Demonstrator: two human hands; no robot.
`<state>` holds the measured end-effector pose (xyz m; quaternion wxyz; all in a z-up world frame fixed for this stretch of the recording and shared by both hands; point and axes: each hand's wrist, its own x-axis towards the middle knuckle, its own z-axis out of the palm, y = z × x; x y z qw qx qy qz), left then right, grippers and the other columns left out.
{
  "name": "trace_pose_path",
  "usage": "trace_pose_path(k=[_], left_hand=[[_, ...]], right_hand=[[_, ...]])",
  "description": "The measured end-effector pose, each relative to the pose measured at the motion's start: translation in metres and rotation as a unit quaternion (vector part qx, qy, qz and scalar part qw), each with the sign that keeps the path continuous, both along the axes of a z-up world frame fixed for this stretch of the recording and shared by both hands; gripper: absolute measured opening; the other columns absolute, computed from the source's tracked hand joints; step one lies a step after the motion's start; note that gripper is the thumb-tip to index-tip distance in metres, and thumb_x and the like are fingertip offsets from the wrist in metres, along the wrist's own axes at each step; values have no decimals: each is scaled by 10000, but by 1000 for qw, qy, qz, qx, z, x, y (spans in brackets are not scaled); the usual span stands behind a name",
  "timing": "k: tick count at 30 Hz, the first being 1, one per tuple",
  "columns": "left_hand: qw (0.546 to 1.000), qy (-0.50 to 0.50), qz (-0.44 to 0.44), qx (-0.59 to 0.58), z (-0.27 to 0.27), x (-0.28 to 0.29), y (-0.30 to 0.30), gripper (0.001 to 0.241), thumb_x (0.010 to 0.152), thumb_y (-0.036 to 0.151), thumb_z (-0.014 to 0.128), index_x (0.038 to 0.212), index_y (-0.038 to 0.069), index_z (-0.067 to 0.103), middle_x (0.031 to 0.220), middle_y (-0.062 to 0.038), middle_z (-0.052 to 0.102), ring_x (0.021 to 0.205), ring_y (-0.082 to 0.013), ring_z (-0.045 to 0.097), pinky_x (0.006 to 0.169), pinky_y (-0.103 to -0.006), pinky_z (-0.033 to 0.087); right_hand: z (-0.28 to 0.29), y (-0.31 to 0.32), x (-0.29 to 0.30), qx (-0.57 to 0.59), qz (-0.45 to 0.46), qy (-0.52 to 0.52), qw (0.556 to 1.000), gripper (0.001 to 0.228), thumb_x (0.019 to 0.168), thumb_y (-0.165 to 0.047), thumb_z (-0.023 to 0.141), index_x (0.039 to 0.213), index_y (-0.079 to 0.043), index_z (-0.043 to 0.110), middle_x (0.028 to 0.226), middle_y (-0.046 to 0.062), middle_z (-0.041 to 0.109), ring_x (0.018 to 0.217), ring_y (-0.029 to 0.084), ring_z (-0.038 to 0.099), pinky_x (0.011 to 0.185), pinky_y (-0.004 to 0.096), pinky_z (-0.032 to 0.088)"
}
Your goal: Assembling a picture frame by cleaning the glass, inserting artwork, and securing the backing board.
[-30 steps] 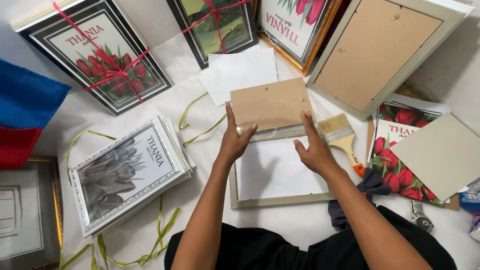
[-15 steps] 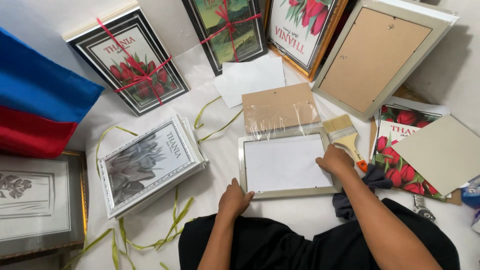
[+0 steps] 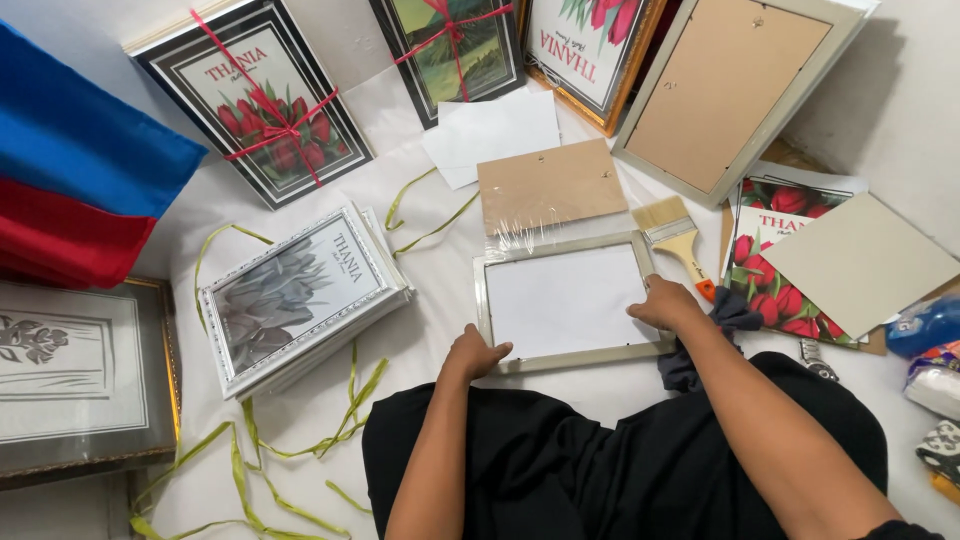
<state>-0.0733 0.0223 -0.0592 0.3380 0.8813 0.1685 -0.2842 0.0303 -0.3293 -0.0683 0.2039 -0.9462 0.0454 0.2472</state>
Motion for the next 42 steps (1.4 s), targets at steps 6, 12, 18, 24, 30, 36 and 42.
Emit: trace_pose_path(k=[6,12,18,24,30,36,42], left_hand=[[998,-18,-9,67,26,-7,-12,848,951,460,641,1535,-55,305,1452,-335,474,1331,-474,547,1072,-552,484],[996,-47,9,78,11,2,-8,868,943,484,651,1544,-31,297,1451,-303,462,1323,-475,548,1078,-549,481],[996,-73,14,47,27,4,-12,824,960,430,648,1528,-66,314,1433,-328,464,1320,-495,542,1089,-552,472],[996,-75,12,48,24,10,-10,806,949,414,671,1507,-69,347,1413,-329,478,1306,-499,551,1080,-549,482],[995,-81,-13,59,40,5,-16,755,949,391,673,1543,27,382,1391,-298,473,1298,-493,549,1074,-552,484],[994,-82,-16,69,30,5,-17,757,932,405,698,1538,51,417,1373,-283,464,1302,-483,540,1085,-551,466],[992,-107,59,-25,10,12,-11,863,910,636,645,1494,24,476,1350,-278,495,1299,-439,560,1062,-502,480]], right_hand=[[54,32,-38,-75,8,-3,997,775,914,-390,688,1544,-11,443,1436,369,515,1306,479,576,989,612,510],[36,50,-37,-130,56,20,990,991,869,-545,765,1563,45,376,1584,372,288,1453,478,370,1104,657,359],[24,53,-37,-121,54,-14,991,1014,804,-469,854,1522,89,407,1596,379,245,1463,481,310,1109,636,337],[10,54,-32,-136,79,-36,987,942,785,-486,859,1454,80,514,1568,338,329,1435,445,339,1078,593,353],[7,55,-30,-148,104,-54,982,557,858,-412,766,1241,-9,725,1343,230,547,1290,381,471,988,536,393],[-10,43,-19,-96,65,-84,990,366,892,-343,677,1161,-132,808,1175,192,641,1176,393,566,939,529,411],[28,10,-7,227,-117,20,967,433,849,-267,783,1220,-43,762,1104,285,759,845,365,781,669,416,628]])
